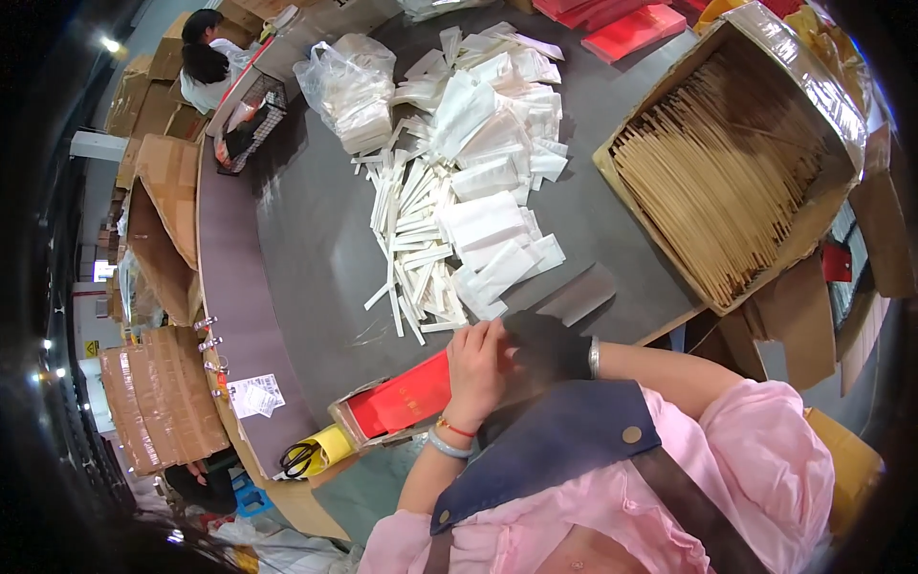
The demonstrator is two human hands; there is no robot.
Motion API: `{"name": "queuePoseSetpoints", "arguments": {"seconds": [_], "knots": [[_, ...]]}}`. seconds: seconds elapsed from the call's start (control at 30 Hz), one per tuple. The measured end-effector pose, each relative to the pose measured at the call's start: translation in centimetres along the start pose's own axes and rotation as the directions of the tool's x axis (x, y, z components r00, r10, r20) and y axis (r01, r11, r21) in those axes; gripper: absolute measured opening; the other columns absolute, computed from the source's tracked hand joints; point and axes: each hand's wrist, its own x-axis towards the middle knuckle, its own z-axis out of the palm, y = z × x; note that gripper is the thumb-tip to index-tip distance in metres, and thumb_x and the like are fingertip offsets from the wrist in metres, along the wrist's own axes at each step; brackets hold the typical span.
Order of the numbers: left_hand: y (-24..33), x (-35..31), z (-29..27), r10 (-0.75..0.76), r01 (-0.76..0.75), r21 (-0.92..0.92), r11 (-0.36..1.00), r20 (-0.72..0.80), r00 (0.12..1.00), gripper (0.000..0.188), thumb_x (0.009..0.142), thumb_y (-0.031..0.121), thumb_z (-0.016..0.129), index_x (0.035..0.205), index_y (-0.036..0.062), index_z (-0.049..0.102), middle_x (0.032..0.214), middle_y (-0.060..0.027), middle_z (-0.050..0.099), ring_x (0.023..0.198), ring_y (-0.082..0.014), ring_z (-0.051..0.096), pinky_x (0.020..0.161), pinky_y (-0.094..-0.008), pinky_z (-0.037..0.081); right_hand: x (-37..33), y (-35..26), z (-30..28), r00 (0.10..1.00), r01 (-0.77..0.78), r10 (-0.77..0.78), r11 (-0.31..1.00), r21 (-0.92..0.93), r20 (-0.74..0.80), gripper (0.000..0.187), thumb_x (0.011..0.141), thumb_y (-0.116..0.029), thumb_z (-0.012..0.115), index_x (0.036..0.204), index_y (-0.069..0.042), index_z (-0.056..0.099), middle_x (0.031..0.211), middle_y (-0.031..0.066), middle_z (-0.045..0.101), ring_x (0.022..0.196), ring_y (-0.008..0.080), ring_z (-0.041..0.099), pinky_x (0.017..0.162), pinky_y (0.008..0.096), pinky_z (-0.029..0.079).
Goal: Picking up pairs of wooden chopsticks and inserting them into paper sleeves before packing them into a cardboard box.
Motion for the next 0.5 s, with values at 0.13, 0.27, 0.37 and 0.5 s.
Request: {"name": "queuePoseSetpoints", "arguments": {"seconds": [0.13,0.27,0.37,0.5], "knots": [[0.0,0.5,-1.4,0.017,-0.016,-0.018,1.0,0.05,0.999,0.07,0.061,0.015,0.08,0.127,0.0135,0.055,0.112,-0.011,0.055,0.106,-0.0311,0.051,0.088,-0.0438,0.042,-0.4,-1.4,-4.5,0.973,-0.227,0.216,0.956,-0.185,-0.079,0.058,0.072,-0.026,0.076,0.121,-0.004,0.056,0.112,0.0151,0.06,0.106,0.0307,0.058,0.093,0.0406,0.046],[0.0,1.2,-1.8,0.129,-0.139,0.106,0.985,0.09,0.987,0.061,0.066,0.016,0.076,0.123,0.0244,0.057,0.106,-0.0118,0.054,0.099,-0.0315,0.052,0.084,-0.0437,0.043,1.1,-3.1,-4.3,0.98,0.187,-0.173,0.663,-0.725,0.094,0.062,0.06,-0.041,0.078,0.114,-0.013,0.062,0.106,0.007,0.062,0.097,0.0251,0.06,0.095,0.0458,0.037],[0.2,1.7,-2.4,0.184,-0.229,0.197,0.953,0.223,0.957,0.045,0.074,0.017,0.069,0.116,0.0288,0.059,0.1,-0.0116,0.052,0.089,-0.03,0.053,0.075,-0.0423,0.044,1.2,-2.9,-4.7,0.984,0.181,-0.114,0.609,-0.772,0.14,0.056,0.061,-0.039,0.076,0.109,-0.013,0.062,0.104,0.0061,0.061,0.093,0.0253,0.06,0.093,0.0446,0.038],[1.3,3.0,-5.8,0.273,-0.306,0.255,0.917,0.156,0.949,0.031,0.079,0.015,0.061,0.108,0.0262,0.061,0.098,-0.0119,0.052,0.078,-0.0274,0.053,0.066,-0.0388,0.045,2.4,-5.7,-6.7,0.965,0.242,-0.235,0.616,-0.75,0.118,0.055,0.061,-0.039,0.076,0.108,-0.014,0.062,0.104,0.0058,0.06,0.094,0.0249,0.06,0.093,0.0462,0.039]]}}
